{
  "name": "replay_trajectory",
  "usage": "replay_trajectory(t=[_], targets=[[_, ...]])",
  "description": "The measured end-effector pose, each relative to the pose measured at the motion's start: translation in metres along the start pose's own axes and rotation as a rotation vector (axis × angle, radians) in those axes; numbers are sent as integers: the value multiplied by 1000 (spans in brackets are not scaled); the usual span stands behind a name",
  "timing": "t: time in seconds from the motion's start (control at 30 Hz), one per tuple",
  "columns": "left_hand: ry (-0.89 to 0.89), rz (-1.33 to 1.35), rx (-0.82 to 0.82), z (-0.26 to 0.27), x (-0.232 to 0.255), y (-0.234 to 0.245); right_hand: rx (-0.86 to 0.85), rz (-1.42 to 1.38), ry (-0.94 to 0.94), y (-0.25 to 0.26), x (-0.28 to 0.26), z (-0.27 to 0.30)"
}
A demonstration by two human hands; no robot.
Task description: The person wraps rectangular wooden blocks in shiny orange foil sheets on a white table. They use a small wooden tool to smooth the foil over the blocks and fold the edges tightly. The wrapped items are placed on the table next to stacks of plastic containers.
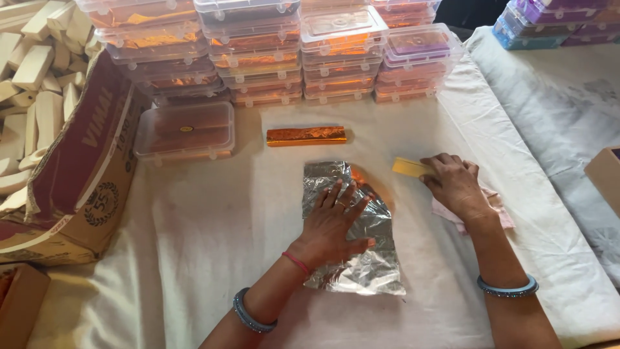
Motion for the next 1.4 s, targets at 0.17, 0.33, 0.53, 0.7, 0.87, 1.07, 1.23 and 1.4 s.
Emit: replay_trajectory(t=[0.17, 0.33, 0.53, 0.7, 0.87, 1.07, 1.23, 1.4], targets=[[0, -32, 24, -4, -1, -3, -66, 69, -40, -9, 3, -4], [18, -49, -16, -4, 1, -3, -64, 80, -42, -9, -2, -2], [21, -26, -16, -2, 2, -2, -76, 122, -75, -13, -3, -3], [7, -44, 39, -3, 0, -5, 192, 94, -32, 10, -9, 2], [28, -30, 2, -2, 0, -4, 443, -30, 108, 49, -59, 27], [65, 14, -61, 11, 9, 15, 356, -187, 513, 29, -149, 41], [11, 80, 61, 9, 1, 2, 131, -596, 454, -2, -136, 11], [-117, -14, 295, 16, 11, 17, -107, -688, 207, -23, -118, -7]])
Point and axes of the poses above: each hand's wrist, its own z-axis away from the middle knuckle, its own y-axis out of the back of the hand, x = y × z, the point moved 8 cm from there along -z, towards the middle knuckle, and after that the axes turned 13 degrees about -x, right-handed, at the moved point
